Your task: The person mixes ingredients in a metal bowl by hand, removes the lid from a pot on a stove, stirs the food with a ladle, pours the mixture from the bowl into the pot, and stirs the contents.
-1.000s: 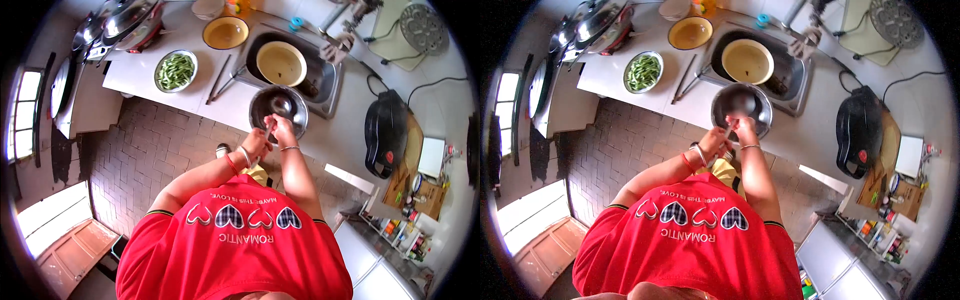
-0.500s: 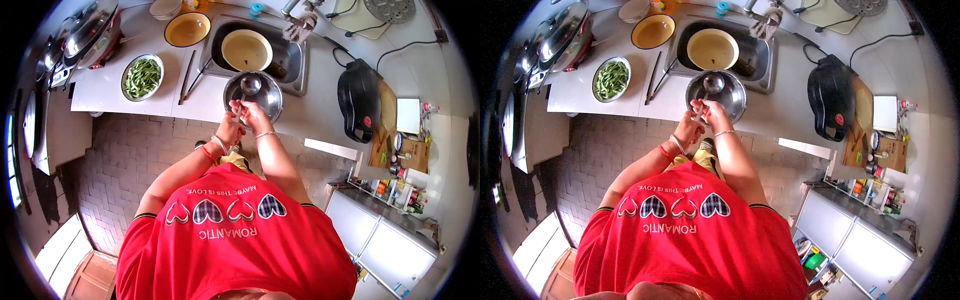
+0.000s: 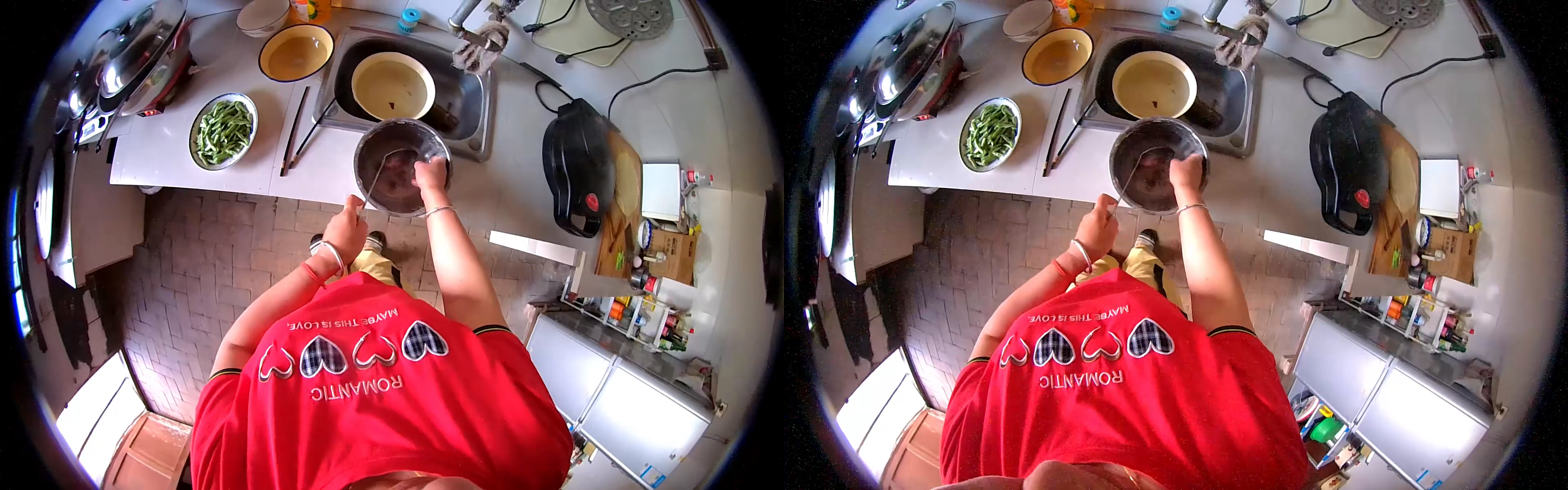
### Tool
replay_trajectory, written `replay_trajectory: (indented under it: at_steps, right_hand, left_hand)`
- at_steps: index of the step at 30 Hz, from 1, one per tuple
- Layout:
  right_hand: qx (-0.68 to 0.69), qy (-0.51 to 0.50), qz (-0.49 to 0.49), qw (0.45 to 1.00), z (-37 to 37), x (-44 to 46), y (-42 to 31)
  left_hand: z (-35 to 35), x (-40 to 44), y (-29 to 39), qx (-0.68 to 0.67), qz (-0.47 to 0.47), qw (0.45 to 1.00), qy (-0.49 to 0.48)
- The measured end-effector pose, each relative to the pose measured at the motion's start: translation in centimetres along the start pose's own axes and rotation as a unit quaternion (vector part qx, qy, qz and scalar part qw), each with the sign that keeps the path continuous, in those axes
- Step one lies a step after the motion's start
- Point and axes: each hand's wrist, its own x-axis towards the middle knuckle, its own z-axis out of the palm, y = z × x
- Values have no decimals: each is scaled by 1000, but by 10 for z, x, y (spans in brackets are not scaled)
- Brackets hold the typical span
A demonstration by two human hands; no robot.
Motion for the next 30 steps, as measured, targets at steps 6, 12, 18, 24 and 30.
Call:
replay_trajectory:
  at_steps: [6,12,18,24,30]
  right_hand:
    - [83,-229,104,964,1,-15,-10]
    - [-187,-60,-304,932,-33,-50,-42]
    - [-192,-58,-515,833,-1,-28,-17]
    - [-206,-140,-398,883,11,19,5]
    - [-274,-105,-457,840,-13,-45,-5]
  left_hand:
    - [-5,-12,17,166,22,985,50]
    - [-1,-15,15,239,84,966,45]
    - [9,-19,7,293,101,950,35]
    - [21,-20,6,319,143,936,29]
    - [15,-31,2,269,158,950,20]
